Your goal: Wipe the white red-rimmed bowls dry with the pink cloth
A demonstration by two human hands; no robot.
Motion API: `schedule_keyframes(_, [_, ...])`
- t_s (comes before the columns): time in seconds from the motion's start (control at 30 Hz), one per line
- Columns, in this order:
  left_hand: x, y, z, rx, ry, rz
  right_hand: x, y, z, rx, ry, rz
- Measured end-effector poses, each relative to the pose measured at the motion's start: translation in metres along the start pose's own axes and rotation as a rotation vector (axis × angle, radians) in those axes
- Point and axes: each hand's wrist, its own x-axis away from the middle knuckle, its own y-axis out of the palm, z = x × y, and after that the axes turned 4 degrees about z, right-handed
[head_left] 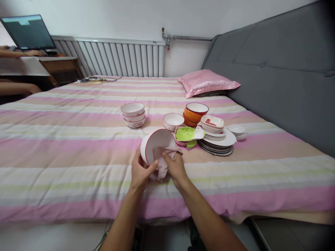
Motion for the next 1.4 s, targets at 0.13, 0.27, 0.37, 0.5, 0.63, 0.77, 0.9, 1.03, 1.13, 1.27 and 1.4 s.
schedule_keyframes(0.13, [-0.001,-0.004,0.001,-0.015,0.023,-0.022,-0.004,-0.005,0.001,0.089,-0.065,-0.019])
schedule_keyframes(0.27, [-0.003,-0.008,0.002,-0.022,0.036,-0.053,-0.007,-0.010,-0.001,0.129,-0.104,-0.051])
schedule_keyframes(0.37, [-0.005,-0.010,0.004,-0.079,0.048,-0.055,-0.009,-0.014,-0.005,0.170,-0.148,-0.084])
schedule_keyframes(0.5, [-0.006,-0.013,0.008,-0.107,0.055,-0.064,-0.010,-0.018,-0.011,0.239,-0.205,-0.116])
schedule_keyframes(0.63, [-0.006,-0.015,0.009,-0.112,0.055,-0.079,-0.011,-0.022,-0.016,0.297,-0.232,-0.158])
schedule_keyframes(0.77, [-0.006,-0.017,0.010,-0.120,0.050,-0.089,-0.012,-0.025,-0.018,0.321,-0.267,-0.182])
schedule_keyframes(0.9, [-0.006,-0.019,0.010,-0.115,0.035,-0.120,-0.015,-0.029,-0.019,0.319,-0.290,-0.192])
schedule_keyframes(1.03, [-0.006,-0.020,0.012,-0.104,0.029,-0.152,-0.018,-0.032,-0.020,0.340,-0.316,-0.218])
schedule_keyframes(1.13, [-0.006,-0.018,0.014,-0.104,0.021,-0.156,-0.018,-0.033,-0.021,0.358,-0.324,-0.230])
schedule_keyframes(1.27, [-0.005,-0.017,0.012,-0.118,-0.011,-0.127,-0.019,-0.034,-0.023,0.371,-0.319,-0.230])
schedule_keyframes(1.4, [-0.003,-0.018,0.005,-0.110,-0.083,-0.084,-0.021,-0.036,-0.021,0.410,-0.243,-0.191])
